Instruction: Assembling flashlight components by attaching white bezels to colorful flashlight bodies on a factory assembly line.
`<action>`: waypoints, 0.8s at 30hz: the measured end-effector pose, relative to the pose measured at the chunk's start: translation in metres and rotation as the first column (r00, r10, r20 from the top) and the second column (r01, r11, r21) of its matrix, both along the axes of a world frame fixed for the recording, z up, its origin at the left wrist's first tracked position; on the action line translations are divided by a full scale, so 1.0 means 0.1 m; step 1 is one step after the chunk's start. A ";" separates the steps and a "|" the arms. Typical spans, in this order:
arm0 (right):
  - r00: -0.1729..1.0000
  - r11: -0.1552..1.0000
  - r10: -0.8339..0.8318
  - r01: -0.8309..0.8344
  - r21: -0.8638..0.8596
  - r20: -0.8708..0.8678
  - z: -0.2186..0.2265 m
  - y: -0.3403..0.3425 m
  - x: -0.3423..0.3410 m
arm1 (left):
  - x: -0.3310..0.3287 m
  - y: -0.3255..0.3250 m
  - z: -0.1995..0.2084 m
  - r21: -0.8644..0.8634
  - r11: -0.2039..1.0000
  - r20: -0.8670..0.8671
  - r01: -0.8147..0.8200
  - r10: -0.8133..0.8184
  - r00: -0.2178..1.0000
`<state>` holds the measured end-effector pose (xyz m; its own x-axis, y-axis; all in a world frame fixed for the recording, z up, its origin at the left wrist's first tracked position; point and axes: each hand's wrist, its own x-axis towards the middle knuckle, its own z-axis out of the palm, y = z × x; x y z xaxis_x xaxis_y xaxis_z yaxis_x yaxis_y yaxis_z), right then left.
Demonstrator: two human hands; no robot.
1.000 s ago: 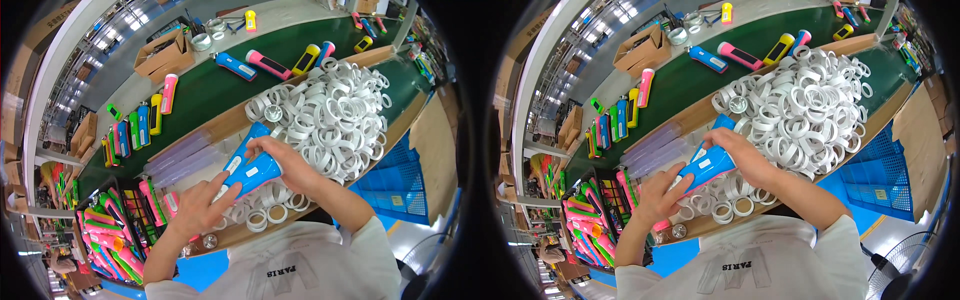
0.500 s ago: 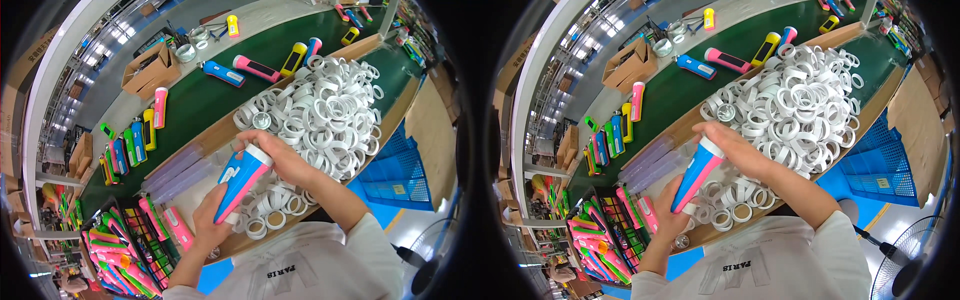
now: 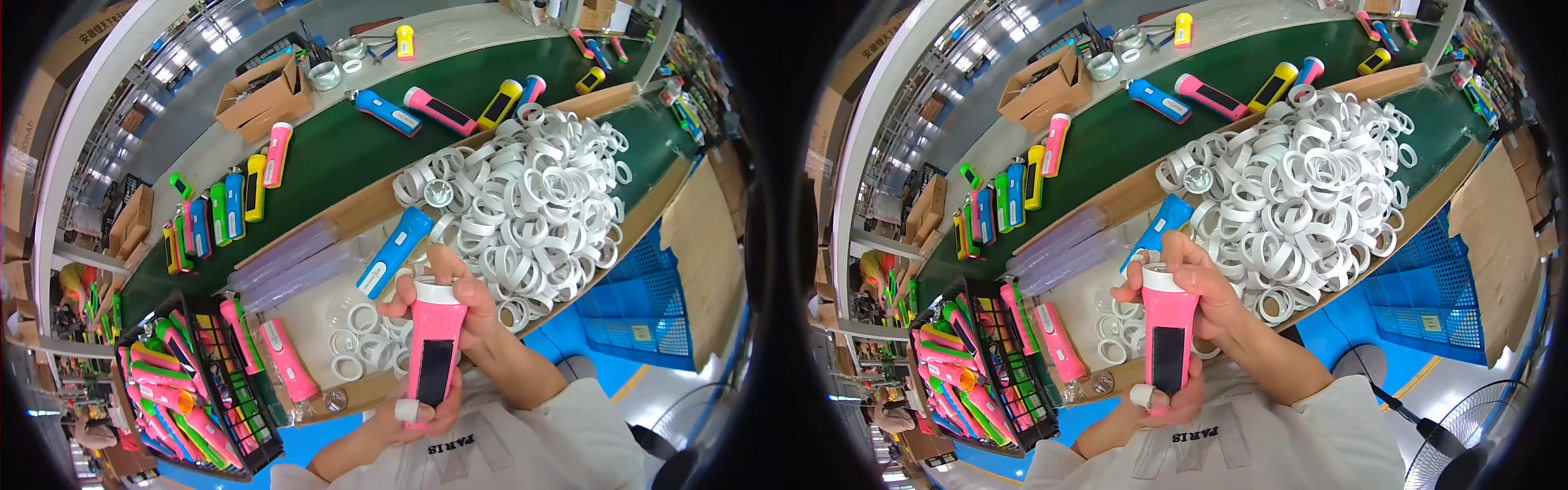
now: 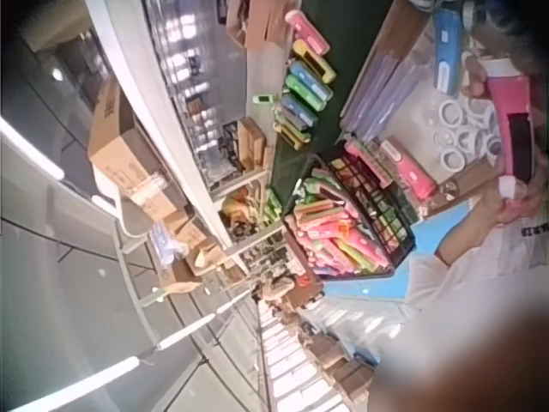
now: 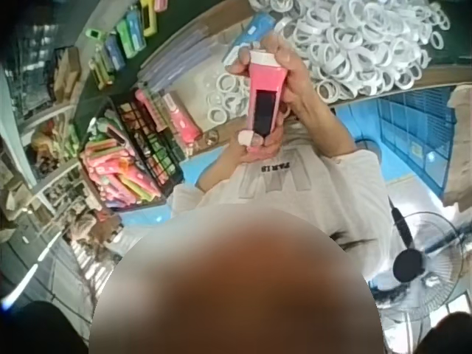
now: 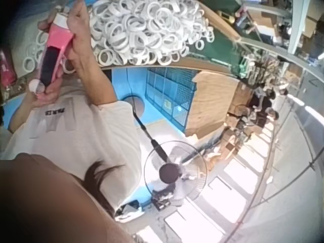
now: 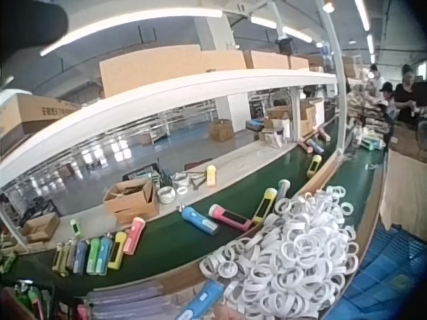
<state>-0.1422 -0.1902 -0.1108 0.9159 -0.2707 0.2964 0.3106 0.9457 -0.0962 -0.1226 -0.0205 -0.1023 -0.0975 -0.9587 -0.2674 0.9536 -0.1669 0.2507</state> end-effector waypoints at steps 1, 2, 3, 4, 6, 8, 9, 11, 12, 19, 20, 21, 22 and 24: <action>0.981 0.971 -0.138 0.106 -0.215 -0.135 0.03 -0.02 -0.05 | 0.03 0.00 0.02 0.033 0.999 0.120 -0.030 0.026 0.992; 0.927 0.885 -0.295 0.173 -0.432 -0.232 0.05 -0.04 -0.09 | 0.10 0.00 -0.05 0.146 0.979 0.694 -0.143 0.002 0.720; 0.847 0.713 -0.487 0.244 -0.657 -0.215 0.02 -0.03 -0.15 | 0.19 -0.01 -0.19 0.154 0.961 0.934 -0.228 -0.067 0.350; 0.791 0.661 -0.560 0.244 -0.710 -0.249 0.01 -0.03 -0.14 | 0.26 -0.04 -0.28 0.124 0.944 0.984 -0.307 -0.157 -0.085; 0.701 0.572 -0.673 0.293 -0.766 -0.235 -0.06 0.00 -0.09 | 0.32 -0.12 -0.26 0.120 0.938 0.980 -0.325 -0.165 -0.115; 0.713 0.660 -0.626 0.268 -0.702 -0.316 0.00 0.01 -0.06 | 0.37 -0.13 -0.34 0.073 0.944 0.967 -0.321 -0.146 -0.210; 0.727 0.739 -0.566 0.237 -0.631 -0.390 0.02 0.00 -0.05 | 0.38 -0.14 -0.31 0.074 0.945 0.966 -0.319 -0.147 -0.212; 0.777 0.808 -0.471 0.188 -0.559 -0.419 -0.04 -0.08 -0.06 | 0.39 -0.14 -0.20 0.154 0.954 0.935 -0.258 -0.056 0.351; 0.846 0.883 -0.347 0.150 -0.445 -0.404 -0.03 -0.11 -0.06 | 0.42 -0.12 -0.19 0.176 0.973 0.774 -0.151 -0.042 0.631; 0.926 0.906 -0.223 0.081 -0.416 -0.304 0.04 -0.14 -0.10 | 0.24 -0.19 0.00 0.273 0.937 0.730 -0.219 -0.053 0.681; 0.931 0.904 -0.229 0.096 -0.416 -0.284 0.06 -0.13 -0.11 | 0.22 -0.16 0.01 0.245 0.951 0.742 -0.187 -0.059 0.668; 0.938 0.908 -0.240 0.125 -0.401 -0.251 0.07 -0.11 -0.11 | 0.20 -0.12 0.01 0.215 0.965 0.753 -0.148 -0.067 0.654; 0.938 0.907 -0.238 0.122 -0.402 -0.252 0.05 -0.08 -0.09 | 0.16 -0.08 -0.04 0.138 0.989 0.629 -0.057 -0.043 0.777; 0.995 0.981 -0.091 0.081 -0.176 -0.050 -0.03 0.02 -0.05 | 0.04 -0.04 -0.12 -0.051 0.996 0.109 0.069 -0.064 0.992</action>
<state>-0.1469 -0.1884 -0.1140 0.9084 -0.2981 0.2933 0.3791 0.8830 -0.2767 -0.1184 -0.0247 -0.1140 -0.1349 -0.9644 -0.2276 0.9079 -0.2123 0.3615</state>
